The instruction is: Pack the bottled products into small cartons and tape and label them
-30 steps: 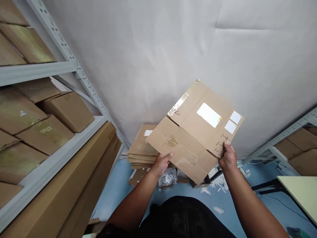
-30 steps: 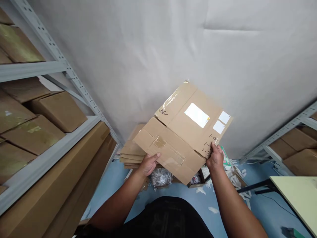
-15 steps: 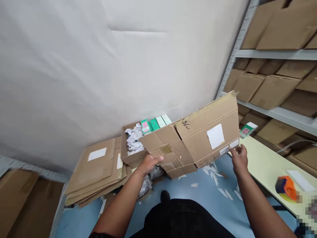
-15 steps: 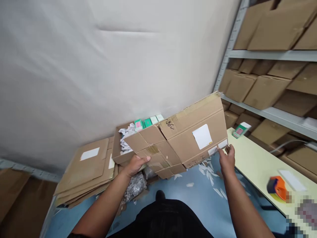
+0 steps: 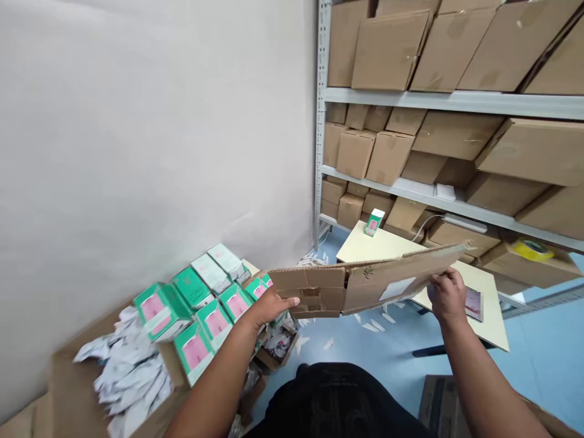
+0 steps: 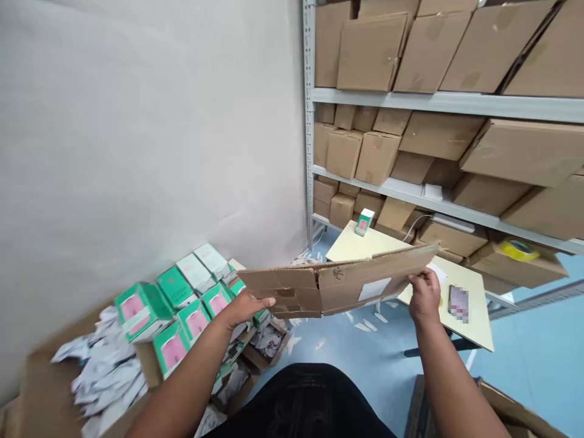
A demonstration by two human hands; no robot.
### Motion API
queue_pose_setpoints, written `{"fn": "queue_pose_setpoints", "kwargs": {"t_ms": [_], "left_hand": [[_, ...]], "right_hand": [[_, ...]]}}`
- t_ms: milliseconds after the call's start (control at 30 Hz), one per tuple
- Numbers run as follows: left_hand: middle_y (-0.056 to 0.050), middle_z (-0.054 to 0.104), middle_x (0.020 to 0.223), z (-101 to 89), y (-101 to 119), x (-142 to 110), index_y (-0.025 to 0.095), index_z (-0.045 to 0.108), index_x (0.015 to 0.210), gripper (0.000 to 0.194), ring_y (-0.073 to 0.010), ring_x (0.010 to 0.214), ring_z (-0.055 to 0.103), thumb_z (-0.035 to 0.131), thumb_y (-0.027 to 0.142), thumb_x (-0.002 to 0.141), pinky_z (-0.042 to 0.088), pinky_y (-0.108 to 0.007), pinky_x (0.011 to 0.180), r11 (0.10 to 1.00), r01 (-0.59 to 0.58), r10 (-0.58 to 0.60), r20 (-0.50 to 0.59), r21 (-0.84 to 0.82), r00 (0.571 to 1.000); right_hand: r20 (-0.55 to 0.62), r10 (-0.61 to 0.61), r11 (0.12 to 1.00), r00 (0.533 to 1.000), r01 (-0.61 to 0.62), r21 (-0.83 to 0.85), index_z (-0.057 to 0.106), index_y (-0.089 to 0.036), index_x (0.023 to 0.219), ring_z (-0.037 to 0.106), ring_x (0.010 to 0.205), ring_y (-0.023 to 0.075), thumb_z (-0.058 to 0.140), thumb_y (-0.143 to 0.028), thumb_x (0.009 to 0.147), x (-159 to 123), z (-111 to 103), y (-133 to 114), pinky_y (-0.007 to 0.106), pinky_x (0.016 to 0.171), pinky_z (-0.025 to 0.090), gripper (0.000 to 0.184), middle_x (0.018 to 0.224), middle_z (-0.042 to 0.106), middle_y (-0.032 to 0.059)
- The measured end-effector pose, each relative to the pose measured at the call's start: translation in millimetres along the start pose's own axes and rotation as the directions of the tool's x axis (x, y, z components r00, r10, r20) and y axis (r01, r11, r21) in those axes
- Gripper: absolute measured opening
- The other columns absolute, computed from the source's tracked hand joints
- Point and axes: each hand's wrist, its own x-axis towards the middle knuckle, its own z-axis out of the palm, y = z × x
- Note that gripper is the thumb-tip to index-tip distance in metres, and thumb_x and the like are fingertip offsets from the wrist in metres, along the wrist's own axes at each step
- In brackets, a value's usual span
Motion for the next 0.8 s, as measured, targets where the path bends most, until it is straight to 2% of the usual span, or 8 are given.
{"fn": "queue_pose_setpoints", "kwargs": {"t_ms": [67,167,267,367,500,633,733,800], "left_hand": [[-0.008,0.08,0.098,0.5,-10,32,0.021,0.08,0.101,0.039,-0.0358,0.106,0.071,0.092,0.031,0.065,0.054,-0.049,0.098,1.0,0.014,-0.014,0.018,0.002,1.0],[-0.006,0.076,0.089,11.7,-24,76,0.02,0.075,0.089,0.028,-0.0301,0.093,0.069,0.087,0.024,0.064,0.055,-0.04,0.086,0.997,0.01,-0.009,0.017,-0.07,1.0],[-0.001,0.071,0.082,32.8,-32,117,0.021,0.068,0.085,0.028,-0.0246,0.084,0.066,0.081,0.018,0.06,0.051,-0.033,0.079,0.985,-0.008,-0.001,-0.055,-0.173,0.998],[0.0,0.07,0.084,59.0,-30,160,0.02,0.065,0.092,0.033,-0.0242,0.086,0.064,0.074,0.018,0.059,0.048,-0.032,0.081,0.974,-0.015,-0.017,-0.138,-0.226,0.99],[-0.001,0.07,0.093,97.8,-20,224,0.021,0.062,0.1,0.037,-0.0237,0.093,0.062,0.069,0.019,0.064,0.046,-0.031,0.083,0.977,-0.056,0.021,-0.17,-0.204,0.985],[0.0,0.066,0.096,140.5,-12,286,0.023,0.058,0.105,0.042,-0.0242,0.099,0.059,0.068,0.017,0.065,0.044,-0.03,0.086,0.986,-0.082,0.039,-0.275,-0.147,0.961],[0.0,0.064,0.099,172.6,-11,324,0.024,0.055,0.107,0.047,-0.0234,0.102,0.058,0.065,0.016,0.062,0.044,-0.029,0.088,0.978,-0.126,0.06,-0.354,-0.167,0.933],[-0.001,0.064,0.105,192.1,-13,345,0.025,0.054,0.112,0.052,-0.0221,0.105,0.058,0.063,0.017,0.061,0.045,-0.028,0.09,0.965,-0.127,0.048,-0.322,-0.229,0.946]], "right_hand": [[-0.068,0.048,0.997,0.997,-0.044,0.064,0.062,-0.023,0.08,0.052,0.068,0.0151,0.07,-0.025,0.059,-5,-12,6,0.032,0.073,0.047,0.023,0.071,0.058,-0.0059],[-0.17,0.07,0.995,0.983,-0.057,0.078,0.065,-0.022,0.075,0.055,0.071,0.018,0.068,-0.025,0.058,-25,-38,20,0.035,0.074,0.048,0.018,0.071,0.062,-0.0038],[-0.239,0.134,0.991,0.962,-0.129,0.039,0.066,-0.023,0.071,0.057,0.07,0.0203,0.069,-0.027,0.057,-42,-61,32,0.038,0.072,0.049,0.015,0.069,0.063,-0.0028],[-0.276,0.189,0.981,0.942,-0.192,0.018,0.068,-0.022,0.074,0.058,0.07,0.019,0.073,-0.029,0.056,-37,-71,39,0.034,0.07,0.048,0.02,0.07,0.066,-0.0027],[-0.264,0.182,0.983,0.947,-0.183,0.023,0.07,-0.022,0.08,0.061,0.078,0.0186,0.076,-0.03,0.057,6,-72,46,0.032,0.075,0.049,0.025,0.079,0.07,-0.0028],[-0.209,0.167,0.981,0.964,-0.184,-0.064,0.071,-0.022,0.08,0.061,0.077,0.0199,0.08,-0.031,0.059,65,-79,55,0.033,0.075,0.05,0.024,0.076,0.071,-0.0019],[-0.093,0.213,0.969,0.973,-0.223,-0.107,0.073,-0.021,0.083,0.063,0.08,0.0226,0.084,-0.034,0.062,105,-87,62,0.035,0.076,0.052,0.027,0.079,0.074,0.0013],[0.041,0.259,0.96,0.965,-0.252,-0.122,0.074,-0.021,0.091,0.066,0.086,0.0246,0.087,-0.035,0.062,126,-90,66,0.037,0.08,0.054,0.034,0.089,0.077,0.0039]]}}
